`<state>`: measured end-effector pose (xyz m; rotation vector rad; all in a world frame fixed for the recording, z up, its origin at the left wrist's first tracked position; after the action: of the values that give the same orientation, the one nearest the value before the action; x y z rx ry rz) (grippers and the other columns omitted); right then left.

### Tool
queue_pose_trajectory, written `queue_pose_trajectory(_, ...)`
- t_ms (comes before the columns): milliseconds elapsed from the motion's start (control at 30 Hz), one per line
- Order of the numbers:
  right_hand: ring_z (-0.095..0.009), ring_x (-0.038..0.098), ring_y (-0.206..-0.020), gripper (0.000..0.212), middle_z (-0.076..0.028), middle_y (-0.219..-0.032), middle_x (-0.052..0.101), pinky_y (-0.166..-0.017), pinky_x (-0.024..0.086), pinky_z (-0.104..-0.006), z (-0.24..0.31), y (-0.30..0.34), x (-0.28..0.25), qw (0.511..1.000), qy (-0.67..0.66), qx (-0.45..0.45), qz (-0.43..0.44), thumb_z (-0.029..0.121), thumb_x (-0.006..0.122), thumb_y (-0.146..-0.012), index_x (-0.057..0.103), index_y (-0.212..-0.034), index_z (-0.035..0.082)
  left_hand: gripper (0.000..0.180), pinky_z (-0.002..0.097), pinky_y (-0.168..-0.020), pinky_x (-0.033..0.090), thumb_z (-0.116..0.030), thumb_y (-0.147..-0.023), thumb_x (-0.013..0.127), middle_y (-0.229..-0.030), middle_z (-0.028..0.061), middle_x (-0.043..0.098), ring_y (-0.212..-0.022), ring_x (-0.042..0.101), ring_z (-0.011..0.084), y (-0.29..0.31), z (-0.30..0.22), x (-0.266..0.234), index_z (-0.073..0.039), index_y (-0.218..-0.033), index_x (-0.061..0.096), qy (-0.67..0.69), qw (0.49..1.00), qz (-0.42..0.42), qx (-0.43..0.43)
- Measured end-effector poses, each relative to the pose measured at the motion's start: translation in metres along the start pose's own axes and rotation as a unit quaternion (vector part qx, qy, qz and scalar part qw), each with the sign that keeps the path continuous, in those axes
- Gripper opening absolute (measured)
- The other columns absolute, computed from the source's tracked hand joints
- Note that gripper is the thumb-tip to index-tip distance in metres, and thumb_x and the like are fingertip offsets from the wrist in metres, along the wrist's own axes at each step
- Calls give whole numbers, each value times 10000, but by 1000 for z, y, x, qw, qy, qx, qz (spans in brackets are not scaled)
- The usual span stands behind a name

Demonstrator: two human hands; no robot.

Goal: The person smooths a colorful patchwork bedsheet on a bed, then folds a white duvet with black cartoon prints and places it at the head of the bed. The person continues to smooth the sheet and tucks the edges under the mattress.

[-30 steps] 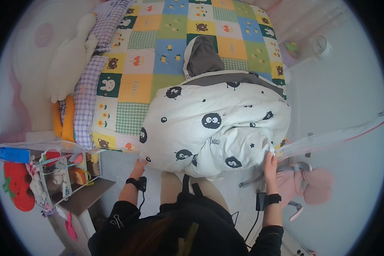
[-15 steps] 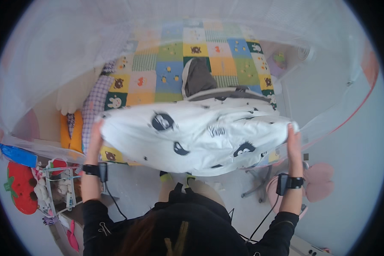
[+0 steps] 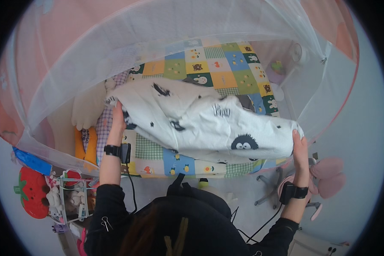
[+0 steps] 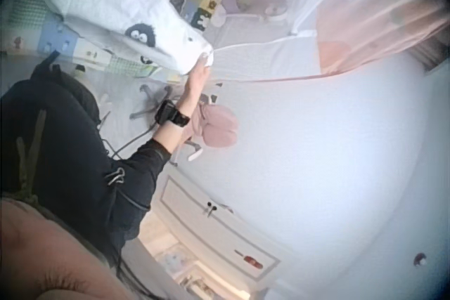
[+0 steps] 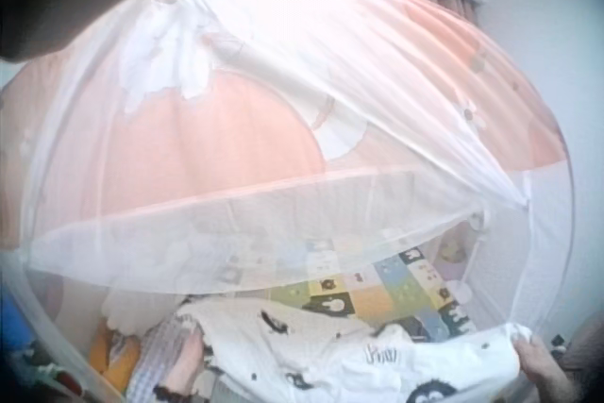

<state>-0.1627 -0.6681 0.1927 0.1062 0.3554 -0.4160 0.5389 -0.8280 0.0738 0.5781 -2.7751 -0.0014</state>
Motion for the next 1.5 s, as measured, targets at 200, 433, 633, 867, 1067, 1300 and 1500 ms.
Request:
queue_pose_trajectory(200,-210,572,-992,407,-120,-1125,579,-863,449,-332,-19,22,-67,973,-212,-7,-93,315,445,-964,499,-1190,-20,408,367,-809,505,-360,-861,537,-998,103,634,-906,626,230,91,-11,-145,-39,-1113,551,98,980,-120,-125)
queue_pose_trajectory(433,-231,562,-1058,479,-123,-1166,570,-905,441,-341,-92,2,28,973,80,151,157,320,551,-893,464,-1247,9,392,357,-830,501,-387,-930,481,-1059,66,632,-910,622,207,184,62,-148,-73,-1154,550,188,948,-76,-246)
queue_pose_trajectory(633,-312,506,-1149,476,-174,-1221,544,-968,387,-349,-115,27,122,927,156,-147,307,184,585,-841,455,-1253,-16,208,267,-629,491,-271,-823,626,-794,-3,627,-711,609,126,334,127,-149,-113,-958,617,-85,908,-121,-391)
queue_pose_trajectory(867,-235,504,-1135,424,-131,-1217,546,-963,385,-324,-85,60,76,949,112,-24,294,152,553,-861,467,-1243,-12,161,270,-486,477,-272,-816,607,-678,-9,571,-572,589,127,365,24,-189,-119,-847,572,-162,905,-177,-352)
queue_pose_trajectory(1067,-172,480,-1113,409,-65,-1198,529,-960,374,-294,-21,160,48,956,36,-78,281,142,541,-871,463,-1237,-22,208,264,-551,436,-288,-805,613,-664,-12,543,-602,539,110,432,-71,-244,-80,-811,604,-251,937,-131,-206)
queue_pose_trajectory(1300,-139,530,-1035,367,-59,-1137,577,-898,427,-286,43,278,17,951,5,-41,307,159,547,-887,503,-1208,-14,396,306,-919,430,-307,-943,462,-1101,77,601,-1019,554,166,569,-360,-398,-48,-1232,538,-149,952,-227,143)
queue_pose_trajectory(1500,-167,586,-946,361,-85,-1075,611,-819,465,-292,151,303,2,956,-171,-62,231,229,553,-890,543,-1160,-12,416,383,-921,447,-286,-973,391,-1246,159,543,-1085,558,247,555,-382,-363,-21,-1287,453,-60,988,-30,140)
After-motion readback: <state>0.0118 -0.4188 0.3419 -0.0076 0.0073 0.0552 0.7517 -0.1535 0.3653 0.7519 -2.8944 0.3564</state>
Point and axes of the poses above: each hand's wrist, its own y-axis away from the middle knuckle, its own x-axis out of the palm, z = x × y, the point moved 7 cm from there along -y, towards the middle knuckle
